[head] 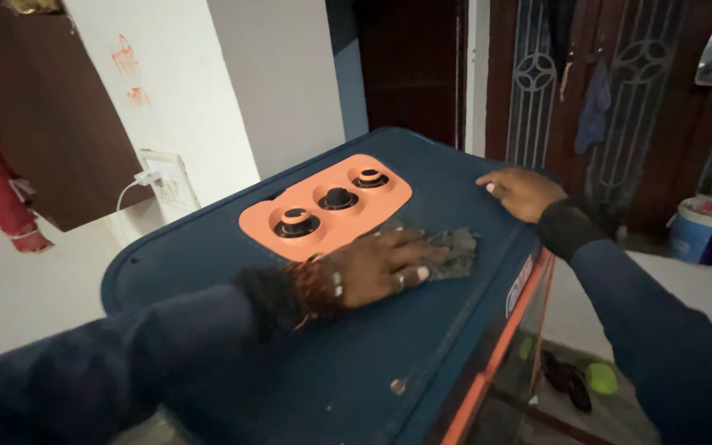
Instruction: The person cleans the exterior of a blue air cooler using a cloth, wiping the sides, top panel, and around the control knobs.
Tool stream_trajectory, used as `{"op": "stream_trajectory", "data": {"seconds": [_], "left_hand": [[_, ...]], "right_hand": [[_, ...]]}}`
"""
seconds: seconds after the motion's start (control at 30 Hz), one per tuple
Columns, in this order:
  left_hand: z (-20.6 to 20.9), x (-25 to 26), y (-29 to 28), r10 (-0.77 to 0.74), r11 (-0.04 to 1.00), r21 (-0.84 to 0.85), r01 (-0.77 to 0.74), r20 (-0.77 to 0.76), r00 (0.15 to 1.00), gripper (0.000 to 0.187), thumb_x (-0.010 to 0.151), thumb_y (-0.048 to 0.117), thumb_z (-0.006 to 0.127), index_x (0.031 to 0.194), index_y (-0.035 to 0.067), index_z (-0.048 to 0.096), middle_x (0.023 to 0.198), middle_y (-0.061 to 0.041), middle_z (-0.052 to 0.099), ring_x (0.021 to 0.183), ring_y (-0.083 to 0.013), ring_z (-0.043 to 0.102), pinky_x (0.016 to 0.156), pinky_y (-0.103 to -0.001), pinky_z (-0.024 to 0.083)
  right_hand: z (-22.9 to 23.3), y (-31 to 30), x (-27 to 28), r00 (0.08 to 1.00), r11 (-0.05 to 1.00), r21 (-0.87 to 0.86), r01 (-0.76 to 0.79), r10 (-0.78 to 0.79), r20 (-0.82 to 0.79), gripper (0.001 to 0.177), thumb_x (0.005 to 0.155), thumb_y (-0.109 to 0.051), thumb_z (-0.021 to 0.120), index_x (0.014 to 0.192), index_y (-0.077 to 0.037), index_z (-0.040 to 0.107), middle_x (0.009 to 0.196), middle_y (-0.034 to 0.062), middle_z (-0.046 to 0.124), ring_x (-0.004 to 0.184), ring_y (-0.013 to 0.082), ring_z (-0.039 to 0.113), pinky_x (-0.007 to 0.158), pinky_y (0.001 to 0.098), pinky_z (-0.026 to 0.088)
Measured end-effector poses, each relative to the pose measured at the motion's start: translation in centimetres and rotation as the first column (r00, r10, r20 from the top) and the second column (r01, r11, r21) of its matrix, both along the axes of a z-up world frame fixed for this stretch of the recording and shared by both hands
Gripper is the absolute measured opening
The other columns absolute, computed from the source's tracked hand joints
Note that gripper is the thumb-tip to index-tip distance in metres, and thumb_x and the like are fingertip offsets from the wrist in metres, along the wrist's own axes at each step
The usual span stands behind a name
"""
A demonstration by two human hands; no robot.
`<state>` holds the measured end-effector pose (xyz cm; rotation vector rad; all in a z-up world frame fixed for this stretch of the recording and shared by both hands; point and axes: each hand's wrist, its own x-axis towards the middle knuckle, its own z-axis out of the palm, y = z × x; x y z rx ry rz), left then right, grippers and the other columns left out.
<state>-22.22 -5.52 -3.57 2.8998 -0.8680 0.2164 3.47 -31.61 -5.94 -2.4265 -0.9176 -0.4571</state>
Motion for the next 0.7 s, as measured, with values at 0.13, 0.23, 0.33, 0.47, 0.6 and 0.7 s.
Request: {"op": "stream_trajectory", "data": {"seconds": [0.13,0.23,0.33,0.47,0.6,0.7], "left_hand": [[-0.9,10.0,-0.8,0.022,0.999,0.035,-0.023,0.045,0.999,0.055,0.104,0.050,0.030,0.155,0.030,0.037,0.164,-0.018,0.031,0.146,-0.0401,0.035,0.119,-0.052,0.028],[-1.4,17.2,-1.7,0.028,0.994,0.097,-0.047,0.182,0.983,0.057,0.106,0.050,0.034,0.157,0.028,0.037,0.158,-0.021,0.037,0.147,-0.0426,0.033,0.122,-0.053,0.024],[-1.5,23.1,-2.5,0.147,0.969,0.173,-0.175,0.165,0.975,0.054,0.104,0.049,0.037,0.153,0.027,0.042,0.159,-0.017,0.038,0.148,-0.0384,0.033,0.121,-0.052,0.024],[-1.7,26.0,-2.9,0.061,0.973,0.196,-0.119,0.280,0.958,0.054,0.107,0.047,0.037,0.154,0.022,0.045,0.157,-0.017,0.045,0.148,-0.0336,0.039,0.126,-0.051,0.025],[-1.5,23.6,-4.0,0.183,0.970,0.124,-0.209,0.193,0.964,0.054,0.104,0.046,0.033,0.151,0.023,0.043,0.159,-0.015,0.038,0.148,-0.0342,0.032,0.120,-0.053,0.023],[-1.8,19.9,-4.6,0.207,0.967,0.105,-0.232,0.208,0.956,0.057,0.104,0.048,0.033,0.154,0.023,0.042,0.158,-0.015,0.041,0.148,-0.0342,0.036,0.122,-0.052,0.027]], "right_hand": [[0.6,0.1,-1.2,1.000,0.999,-0.018,0.027,-0.026,0.015,0.037,0.103,-0.030,0.049,0.134,-0.019,0.066,0.138,0.0114,0.063,0.127,0.0317,0.059,0.108,0.0430,0.045],[1.0,0.3,-1.5,0.998,0.998,-0.036,0.049,-0.050,-0.035,0.039,0.103,-0.032,0.049,0.137,-0.021,0.065,0.140,0.0102,0.061,0.128,0.0307,0.058,0.110,0.0421,0.044],[0.5,0.1,-0.8,0.998,0.999,0.007,0.050,-0.049,-0.025,0.041,0.101,-0.031,0.049,0.138,-0.020,0.062,0.141,0.0112,0.060,0.129,0.0307,0.057,0.110,0.0417,0.043],[0.0,-0.4,-0.2,0.997,0.997,0.080,0.013,-0.019,0.078,0.046,0.099,-0.031,0.049,0.142,-0.016,0.058,0.139,0.0140,0.062,0.129,0.0314,0.058,0.110,0.0420,0.043],[0.4,-0.3,-0.9,0.999,0.997,0.062,0.035,-0.034,-0.018,0.048,0.105,-0.040,0.043,0.147,-0.018,0.052,0.141,0.0136,0.061,0.132,0.0304,0.056,0.112,0.0411,0.042],[0.4,-0.3,-0.8,0.999,0.997,0.081,0.014,-0.011,-0.034,0.051,0.103,-0.043,0.040,0.148,-0.020,0.050,0.148,0.0115,0.055,0.137,0.0297,0.050,0.114,0.0413,0.038]]}}
